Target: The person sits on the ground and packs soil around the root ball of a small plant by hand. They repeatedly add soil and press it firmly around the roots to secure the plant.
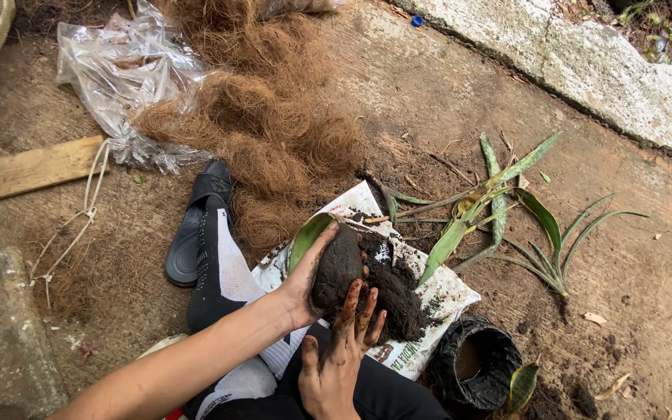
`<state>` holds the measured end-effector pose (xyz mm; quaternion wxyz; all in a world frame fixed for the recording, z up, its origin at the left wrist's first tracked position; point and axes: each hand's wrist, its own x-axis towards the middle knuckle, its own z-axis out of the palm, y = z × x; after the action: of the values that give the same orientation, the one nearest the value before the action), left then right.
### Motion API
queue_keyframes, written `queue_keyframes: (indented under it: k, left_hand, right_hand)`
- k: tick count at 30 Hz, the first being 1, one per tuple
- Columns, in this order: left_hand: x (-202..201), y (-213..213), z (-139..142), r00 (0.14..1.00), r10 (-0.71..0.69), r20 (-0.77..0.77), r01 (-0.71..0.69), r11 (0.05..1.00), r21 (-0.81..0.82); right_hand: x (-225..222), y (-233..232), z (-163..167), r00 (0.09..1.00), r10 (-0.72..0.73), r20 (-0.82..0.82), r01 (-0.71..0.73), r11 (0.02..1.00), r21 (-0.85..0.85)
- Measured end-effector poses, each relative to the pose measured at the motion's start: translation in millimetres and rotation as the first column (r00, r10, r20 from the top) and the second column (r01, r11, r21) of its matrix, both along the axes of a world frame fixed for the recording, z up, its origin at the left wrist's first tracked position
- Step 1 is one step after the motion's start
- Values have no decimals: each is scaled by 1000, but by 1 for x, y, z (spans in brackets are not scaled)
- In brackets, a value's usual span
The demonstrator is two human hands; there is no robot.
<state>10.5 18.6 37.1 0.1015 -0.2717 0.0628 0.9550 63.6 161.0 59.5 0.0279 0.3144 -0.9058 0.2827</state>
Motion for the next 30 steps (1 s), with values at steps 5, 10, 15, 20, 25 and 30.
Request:
queue_keyframes:
  k: [5, 10, 15, 20, 25, 30]
  left_hand:
    - [0, 5, 4, 999, 38, -26, -37, 998, 44]
    - [1, 13, 3, 1000, 10, 19, -10, 1000, -4]
    - [-1, 4, -14, 999, -45, 24, 48, 990, -136]
    - [-4, -17, -32, 989, -83, -119, 44, 953, -298]
    - [-4, -26, -45, 968, -114, -222, 38, 947, -320]
    - [-5, -22, -58, 975, -6, -224, -28, 988, -150]
  right_hand:
    - [-1, 5, -1, 1000, 15, -27, -16, 999, -49]
    - [0, -1, 5, 1000, -27, -12, 27, 999, -17]
    - [-5, 5, 2, 999, -51, 0, 51, 995, -83]
    - [-36, 39, -27, 991, -128, 27, 129, 912, -389]
    - [-66, 82, -62, 969, -245, 39, 230, 830, -507]
    - [-66, 93, -79, 931, -326, 166, 360, 728, -583]
